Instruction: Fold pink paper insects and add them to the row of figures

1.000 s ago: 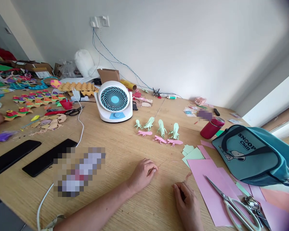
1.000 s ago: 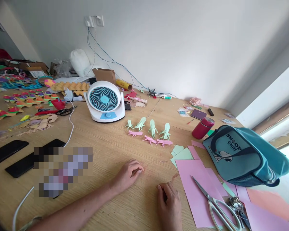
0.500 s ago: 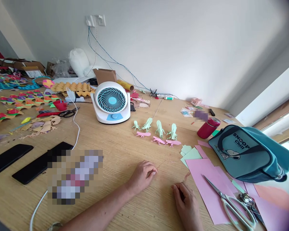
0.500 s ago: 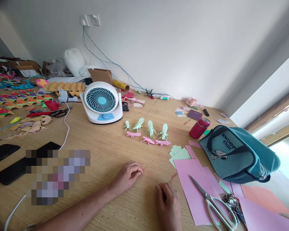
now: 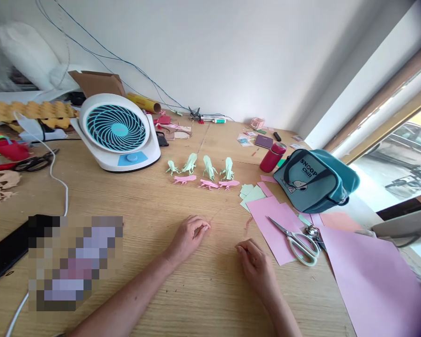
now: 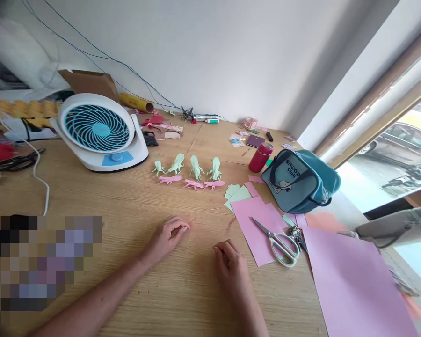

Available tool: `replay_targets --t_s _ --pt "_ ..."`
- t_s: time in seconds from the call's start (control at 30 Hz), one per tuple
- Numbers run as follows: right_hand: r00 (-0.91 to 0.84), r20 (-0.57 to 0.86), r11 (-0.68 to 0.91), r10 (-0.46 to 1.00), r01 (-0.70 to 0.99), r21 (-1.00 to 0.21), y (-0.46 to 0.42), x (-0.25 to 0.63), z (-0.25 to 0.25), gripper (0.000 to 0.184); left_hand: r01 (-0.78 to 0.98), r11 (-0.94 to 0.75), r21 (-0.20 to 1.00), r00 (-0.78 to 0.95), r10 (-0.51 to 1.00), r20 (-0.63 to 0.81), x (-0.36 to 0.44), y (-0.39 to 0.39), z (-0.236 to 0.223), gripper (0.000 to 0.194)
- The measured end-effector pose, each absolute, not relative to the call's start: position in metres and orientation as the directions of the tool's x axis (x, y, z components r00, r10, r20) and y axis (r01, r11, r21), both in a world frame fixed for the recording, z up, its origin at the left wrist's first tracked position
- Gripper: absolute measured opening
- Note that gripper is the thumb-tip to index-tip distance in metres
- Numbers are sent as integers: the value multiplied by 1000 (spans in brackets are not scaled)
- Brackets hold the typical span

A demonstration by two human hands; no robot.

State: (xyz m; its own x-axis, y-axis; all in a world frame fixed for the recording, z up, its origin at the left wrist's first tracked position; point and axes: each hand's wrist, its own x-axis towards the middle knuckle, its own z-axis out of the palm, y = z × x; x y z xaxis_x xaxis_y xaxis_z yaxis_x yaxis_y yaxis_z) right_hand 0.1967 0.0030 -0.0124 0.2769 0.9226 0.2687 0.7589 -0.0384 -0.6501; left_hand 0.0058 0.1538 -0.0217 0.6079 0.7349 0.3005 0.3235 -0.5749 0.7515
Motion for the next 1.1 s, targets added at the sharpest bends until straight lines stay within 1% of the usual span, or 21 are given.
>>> replay_targets --t_s 0.1,0.2,0.3,0.47,0.57,0.6,0.7,0.83,0.9,0.97,1.03,1.1 --pt "345 324 -104 881 809 -578 -17 232 -6 28 326 -573 751 605 737 300 5 154 -22 18" --pt "476 406 -265 780 839 -475 -40 284 -6 29 327 -581 745 604 735 308 5 154 -24 19" --pt "533 445 -402 720 843 -358 -56 329 -13 34 318 -592 741 603 729 324 6 155 -26 18" --pt "487 385 -435 784 873 -219 -60 354 -30 32 313 -579 752 590 740 324 6 154 -26 18" --pt "510 380 -483 772 859 -172 -57 360 -38 40 319 -581 749 586 742 326 6 153 -25 17" --pt "531 366 -520 765 843 -137 -56 363 -40 43 321 -583 746 585 742 329 6 152 -24 17" --pt "511 350 -501 785 856 -128 -53 371 -44 40 324 -590 739 574 744 342 6 151 -23 17" --pt "468 345 -462 814 881 -105 -52 378 -47 42 318 -596 738 559 746 362 7 151 -25 17" --pt "486 303 -488 820 870 -72 -51 384 -46 44 315 -594 741 551 750 367 7 151 -25 16" --pt "512 219 -519 831 854 -29 -51 393 -42 43 314 -590 744 549 752 365 8 151 -25 16" --pt "567 185 -581 802 813 29 -50 403 -34 42 314 -586 747 551 753 359 8 150 -24 17" --pt "591 174 -608 788 792 60 -50 413 -27 44 314 -583 749 555 753 353 8 149 -22 18"
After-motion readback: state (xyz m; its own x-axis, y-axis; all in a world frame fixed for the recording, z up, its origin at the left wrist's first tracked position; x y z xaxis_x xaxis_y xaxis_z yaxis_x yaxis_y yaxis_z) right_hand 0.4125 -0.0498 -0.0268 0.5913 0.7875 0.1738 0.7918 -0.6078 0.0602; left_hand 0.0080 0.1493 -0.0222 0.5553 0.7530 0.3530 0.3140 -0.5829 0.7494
